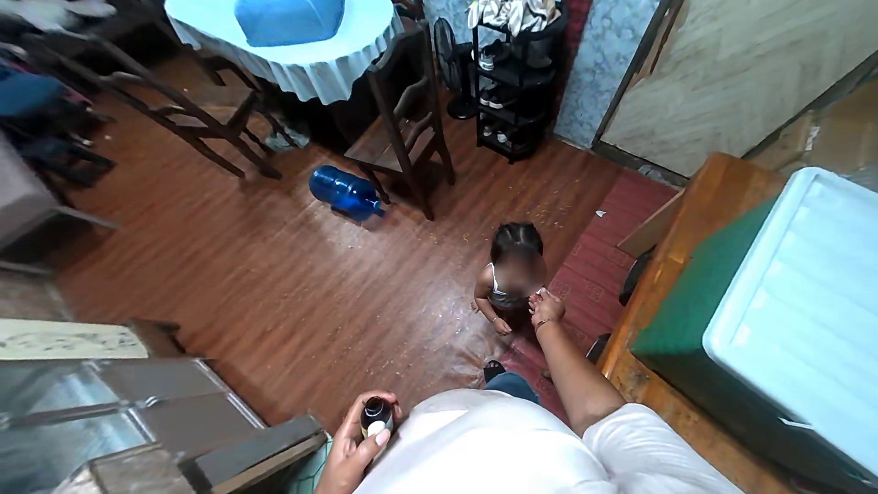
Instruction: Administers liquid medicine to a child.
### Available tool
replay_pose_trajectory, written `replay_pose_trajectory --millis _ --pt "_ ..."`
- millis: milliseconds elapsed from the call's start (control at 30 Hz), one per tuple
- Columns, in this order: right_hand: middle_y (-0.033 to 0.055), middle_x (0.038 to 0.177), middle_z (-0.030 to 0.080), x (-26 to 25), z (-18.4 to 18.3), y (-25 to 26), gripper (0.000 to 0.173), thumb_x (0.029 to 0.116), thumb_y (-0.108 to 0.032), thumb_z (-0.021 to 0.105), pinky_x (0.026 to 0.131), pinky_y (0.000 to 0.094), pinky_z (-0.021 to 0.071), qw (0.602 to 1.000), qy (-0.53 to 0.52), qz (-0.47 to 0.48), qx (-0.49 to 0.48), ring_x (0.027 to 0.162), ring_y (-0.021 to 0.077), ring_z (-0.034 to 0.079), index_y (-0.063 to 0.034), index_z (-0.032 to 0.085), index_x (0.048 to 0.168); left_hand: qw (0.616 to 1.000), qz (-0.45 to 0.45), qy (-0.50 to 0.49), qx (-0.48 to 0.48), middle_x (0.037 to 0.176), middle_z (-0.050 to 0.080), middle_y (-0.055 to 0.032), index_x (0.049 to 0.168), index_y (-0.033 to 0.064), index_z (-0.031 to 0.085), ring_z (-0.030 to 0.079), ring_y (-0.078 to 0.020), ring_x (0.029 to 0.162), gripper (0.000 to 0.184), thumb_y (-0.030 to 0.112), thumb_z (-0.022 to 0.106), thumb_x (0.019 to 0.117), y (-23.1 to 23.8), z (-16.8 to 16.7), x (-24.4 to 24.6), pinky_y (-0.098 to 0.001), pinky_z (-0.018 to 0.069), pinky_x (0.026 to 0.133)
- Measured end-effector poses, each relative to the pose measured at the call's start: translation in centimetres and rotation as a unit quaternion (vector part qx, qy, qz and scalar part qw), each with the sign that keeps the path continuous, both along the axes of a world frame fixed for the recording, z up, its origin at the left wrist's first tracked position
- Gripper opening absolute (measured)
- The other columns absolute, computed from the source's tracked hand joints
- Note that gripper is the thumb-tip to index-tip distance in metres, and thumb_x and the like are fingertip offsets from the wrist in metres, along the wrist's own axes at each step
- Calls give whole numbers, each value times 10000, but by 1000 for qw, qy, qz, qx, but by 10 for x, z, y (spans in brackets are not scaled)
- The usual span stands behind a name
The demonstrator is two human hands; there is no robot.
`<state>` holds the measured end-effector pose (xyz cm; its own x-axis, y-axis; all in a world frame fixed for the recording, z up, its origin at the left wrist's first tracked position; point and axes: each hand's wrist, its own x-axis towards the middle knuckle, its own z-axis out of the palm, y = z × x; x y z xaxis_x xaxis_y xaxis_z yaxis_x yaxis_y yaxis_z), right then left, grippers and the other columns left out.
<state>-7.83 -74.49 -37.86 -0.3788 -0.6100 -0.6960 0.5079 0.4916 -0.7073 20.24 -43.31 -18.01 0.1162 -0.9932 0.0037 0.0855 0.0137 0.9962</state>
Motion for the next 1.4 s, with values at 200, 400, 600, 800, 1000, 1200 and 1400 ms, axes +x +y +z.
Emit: replay_pose_trajectory --millis 200,400,600,800,1000,1200,1400 --pt "241 1195 608 3 3 3 341 1056 -94 562 806 322 592 999 -8 -23 -21 914 227 687 93 492 1333 1000 13 -2 10 1104 716 42 1299 250 621 679 -81 977 434 456 699 925 1 -1 -1 -250 563 878" --pt "247 1215 571 5 6 3 363 1058 -64 547 825 317 599 998 -19 -36 -38 926 231 685 112 451 1361 1000 2 6 8 1104 715 53 1311 261 618 676 -62 971 419 435 692 937 -1 -3 -4 -229 559 875" --pt "252 1251 561 4 3 -2 392 1068 -71 528 830 306 596 998 -18 -37 -38 934 227 688 113 426 1398 1000 6 3 9 1114 712 46 1309 253 621 675 -66 975 429 442 697 931 -2 -5 -8 -233 558 880" --pt "246 1249 574 0 0 -6 399 1061 -93 551 832 316 593 998 -20 -33 -56 932 234 685 101 440 1391 1000 4 -3 14 1105 714 43 1312 252 615 673 -69 979 434 455 690 936 -2 -6 -10 -236 554 888" --pt "240 1208 569 -1 4 -13 383 1059 -72 547 812 297 597 998 -21 -33 -51 899 211 687 115 430 1371 1000 3 8 13 1116 716 31 1322 242 615 677 -77 990 435 432 692 938 -9 -6 -16 -238 554 897" --pt "252 1276 543 -1 6 -16 436 1083 -89 497 838 291 586 999 -8 8 -46 934 212 681 107 370 1451 1000 6 -13 15 1120 710 43 1316 248 614 672 -68 989 439 466 679 940 -17 -4 -23 -239 553 895" --pt "259 1302 534 -4 3 -22 451 1090 -86 478 852 295 583 999 -9 13 -47 959 221 680 84 341 1485 1000 6 -10 25 1130 709 42 1317 245 615 669 -66 998 433 452 677 943 -22 -3 -30 -237 549 898"
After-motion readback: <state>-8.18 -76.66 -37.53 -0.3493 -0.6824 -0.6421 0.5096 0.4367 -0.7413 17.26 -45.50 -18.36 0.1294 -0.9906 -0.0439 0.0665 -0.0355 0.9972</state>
